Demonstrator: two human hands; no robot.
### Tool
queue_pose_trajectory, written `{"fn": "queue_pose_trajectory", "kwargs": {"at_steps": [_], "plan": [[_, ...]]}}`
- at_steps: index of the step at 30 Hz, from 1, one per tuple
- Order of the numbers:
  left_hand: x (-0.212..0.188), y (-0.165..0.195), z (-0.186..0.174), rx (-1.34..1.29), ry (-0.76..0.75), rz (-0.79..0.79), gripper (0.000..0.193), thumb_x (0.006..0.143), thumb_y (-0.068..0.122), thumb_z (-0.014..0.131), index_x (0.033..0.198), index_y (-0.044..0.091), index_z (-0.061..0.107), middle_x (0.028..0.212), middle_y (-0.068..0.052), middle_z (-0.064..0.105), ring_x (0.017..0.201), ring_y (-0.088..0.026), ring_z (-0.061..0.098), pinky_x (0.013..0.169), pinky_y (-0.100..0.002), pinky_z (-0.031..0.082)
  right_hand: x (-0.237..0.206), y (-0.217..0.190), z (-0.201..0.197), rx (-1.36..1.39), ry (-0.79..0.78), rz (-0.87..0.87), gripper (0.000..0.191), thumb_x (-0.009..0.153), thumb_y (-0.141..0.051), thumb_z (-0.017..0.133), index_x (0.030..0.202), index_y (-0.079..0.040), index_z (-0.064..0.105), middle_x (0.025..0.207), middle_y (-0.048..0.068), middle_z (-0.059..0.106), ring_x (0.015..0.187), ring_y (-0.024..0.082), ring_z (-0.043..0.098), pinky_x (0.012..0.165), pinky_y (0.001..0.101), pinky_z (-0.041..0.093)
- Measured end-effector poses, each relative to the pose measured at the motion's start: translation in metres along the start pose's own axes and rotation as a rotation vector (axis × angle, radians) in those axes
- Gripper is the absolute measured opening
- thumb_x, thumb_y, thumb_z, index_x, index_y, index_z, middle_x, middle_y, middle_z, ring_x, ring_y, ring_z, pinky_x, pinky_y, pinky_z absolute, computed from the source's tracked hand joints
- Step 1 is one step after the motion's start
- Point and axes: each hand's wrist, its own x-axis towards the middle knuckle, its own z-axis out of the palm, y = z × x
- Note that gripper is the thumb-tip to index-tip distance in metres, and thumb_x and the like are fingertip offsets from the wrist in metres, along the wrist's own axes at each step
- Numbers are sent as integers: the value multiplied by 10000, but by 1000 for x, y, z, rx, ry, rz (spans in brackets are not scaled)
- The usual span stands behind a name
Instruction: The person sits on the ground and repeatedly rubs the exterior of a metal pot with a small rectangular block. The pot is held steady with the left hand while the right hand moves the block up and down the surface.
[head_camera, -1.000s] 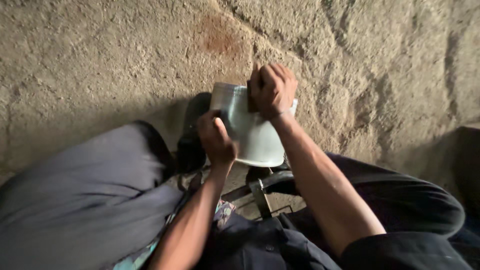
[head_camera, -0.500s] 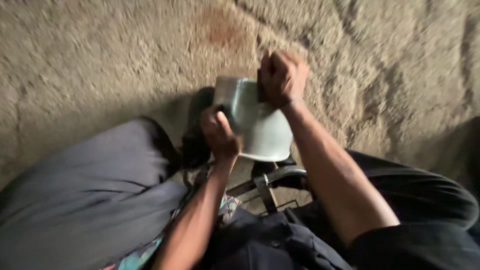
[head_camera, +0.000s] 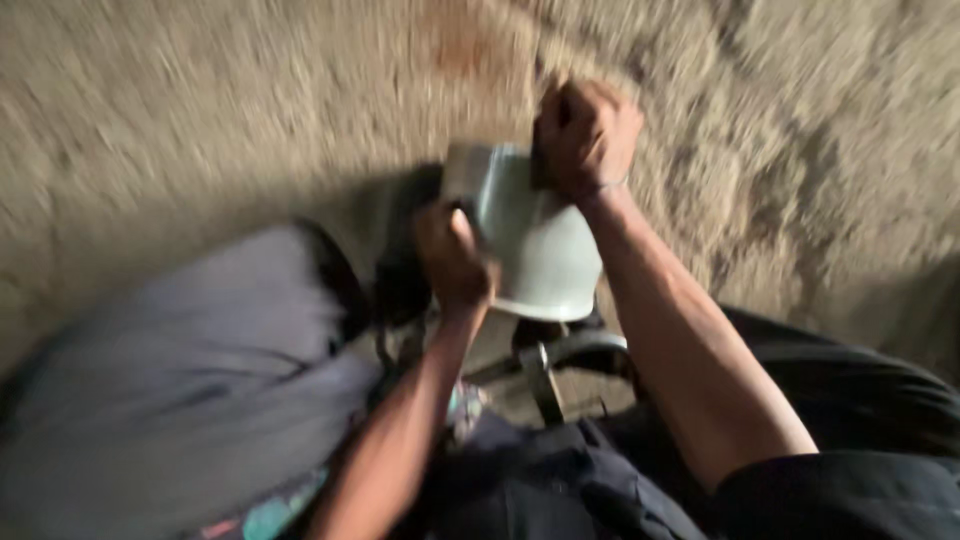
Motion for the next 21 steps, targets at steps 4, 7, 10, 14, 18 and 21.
{"fn": "queue_pose_trajectory", "kwargs": {"at_steps": [4,7,10,14,18,21], "plan": [[6,2,1,-28,57,7,339,1090,253,423,1169,-16,613,1142,-233,612,1116,-414,570,1023,-488,424,-1,-15,-9,-3,66,-114,313,974,-97,724,727,-72,533,702,113,553,637,309,567,596,453,442],[3,-6,4,-11,39,3,356,1114,269,404,1189,-7,616,1154,-224,623,1151,-412,574,1062,-496,420,-49,-59,-35,-2,-12,-101,353,921,-62,745,657,-99,514,638,105,522,566,287,532,538,432,406],[-5,-13,7,-48,34,-16,381,1094,293,431,1196,-38,590,1169,-250,601,1131,-409,572,1032,-487,428,-78,-75,-46,85,-56,-138,296,905,-54,739,696,-110,536,677,97,560,579,255,557,531,388,420],[-4,-10,4,42,-9,-57,339,1094,255,440,1188,-27,604,1160,-248,606,1138,-423,564,1043,-490,426,-48,-36,-28,46,-56,-148,352,938,-79,754,675,-105,521,634,99,516,571,290,529,545,423,404],[3,6,0,-15,13,31,326,1092,219,426,1190,-37,602,1160,-252,602,1127,-422,563,1037,-493,425,-4,2,-9,73,31,-15,336,1021,-164,714,752,-87,528,728,100,555,656,297,569,599,419,441],[5,10,-2,4,26,68,319,1111,209,412,1196,-33,600,1168,-249,605,1138,-424,561,1047,-498,423,-14,-15,-16,-13,6,42,384,1055,-148,674,701,-102,531,630,59,510,537,256,497,541,427,396]]}}
